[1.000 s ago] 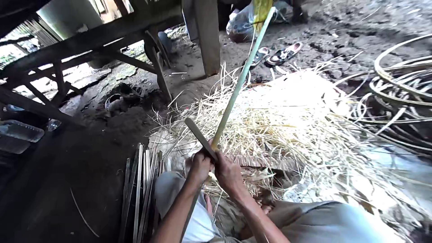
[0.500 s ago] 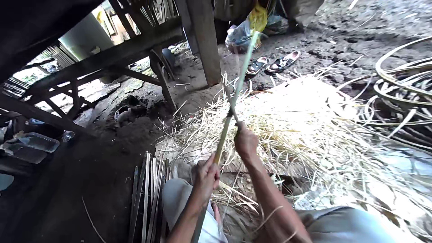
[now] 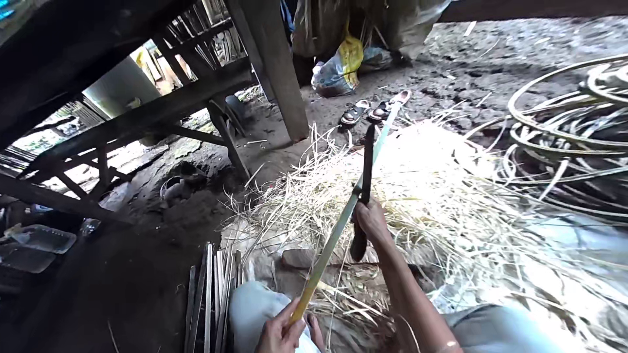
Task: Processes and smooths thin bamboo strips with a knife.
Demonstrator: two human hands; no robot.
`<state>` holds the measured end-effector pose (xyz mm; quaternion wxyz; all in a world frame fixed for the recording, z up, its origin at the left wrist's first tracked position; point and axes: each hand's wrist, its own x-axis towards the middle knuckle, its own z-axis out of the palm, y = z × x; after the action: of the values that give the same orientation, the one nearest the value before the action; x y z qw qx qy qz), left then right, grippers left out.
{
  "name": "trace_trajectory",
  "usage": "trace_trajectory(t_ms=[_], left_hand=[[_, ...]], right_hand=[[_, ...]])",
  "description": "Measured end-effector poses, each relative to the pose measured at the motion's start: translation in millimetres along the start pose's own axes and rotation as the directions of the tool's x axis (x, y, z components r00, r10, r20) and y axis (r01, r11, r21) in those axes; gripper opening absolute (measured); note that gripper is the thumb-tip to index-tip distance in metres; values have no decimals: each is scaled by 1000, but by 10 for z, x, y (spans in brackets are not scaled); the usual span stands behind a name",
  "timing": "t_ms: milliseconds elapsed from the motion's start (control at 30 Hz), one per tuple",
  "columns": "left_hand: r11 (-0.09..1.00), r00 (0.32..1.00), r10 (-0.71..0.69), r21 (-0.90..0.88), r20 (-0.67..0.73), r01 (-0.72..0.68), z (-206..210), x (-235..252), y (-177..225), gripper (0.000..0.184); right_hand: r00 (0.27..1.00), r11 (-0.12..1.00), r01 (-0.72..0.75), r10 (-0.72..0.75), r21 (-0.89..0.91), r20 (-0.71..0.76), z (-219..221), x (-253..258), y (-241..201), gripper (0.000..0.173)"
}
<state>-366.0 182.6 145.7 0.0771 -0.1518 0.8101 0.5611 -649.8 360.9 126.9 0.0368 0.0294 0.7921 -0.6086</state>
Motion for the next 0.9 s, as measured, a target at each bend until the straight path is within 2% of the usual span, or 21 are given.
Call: trace_trajectory(t_ms=[33,67,100,167,233,267,333,433,500,633,700,800,900], left_hand=[[999,999,-5,46,54,3,-63,-22,-65,45],[996,995,-4,92,101,-5,-109,-5,-73,46],[991,991,31,126,129,-48,-117,58,-25,49],[975,983,148,148,111,-163,-22,322,233,55],[970,976,210,111,62,-216,136,691,621,61],[973,977,210,88,49,-213,219,871,807,62],[977,979,203,59,30,-204,377,1158,1063,57],[970,976,216,109,9,-216,489,1355,1225,46],[957,969,248,155,2,-246,504,1382,1252,40],[933,955,297,215,-5,-289,453,1341,1250,46],[931,955,296,230,-20,-284,410,1318,1277,46],[928,957,292,248,-10,-280,347,1132,1205,46],[941,969,245,238,15,-242,242,832,956,44]], right_hand=[[997,971,-44,29,234,69,-20,-100,19,26],[988,897,-104,41,430,151,-46,-219,21,34],[974,837,-158,44,524,224,-74,-327,18,38],[950,810,-211,37,547,311,-85,-502,-26,42],[953,866,-148,-5,478,304,-30,-608,-104,41],[965,916,-65,-43,395,259,-4,-646,-149,39],[980,987,141,-151,81,131,21,-716,-222,38],[939,905,303,-337,-297,-71,154,-813,-145,39],[866,843,354,-459,-404,-199,229,-831,-65,34],[827,812,384,-514,-439,-227,166,-654,-85,26],[831,810,373,-509,-453,-225,152,-562,-147,26],[945,909,184,-268,-374,-185,-39,-297,-320,35],[978,970,55,-100,-238,-181,-294,123,-260,42]])
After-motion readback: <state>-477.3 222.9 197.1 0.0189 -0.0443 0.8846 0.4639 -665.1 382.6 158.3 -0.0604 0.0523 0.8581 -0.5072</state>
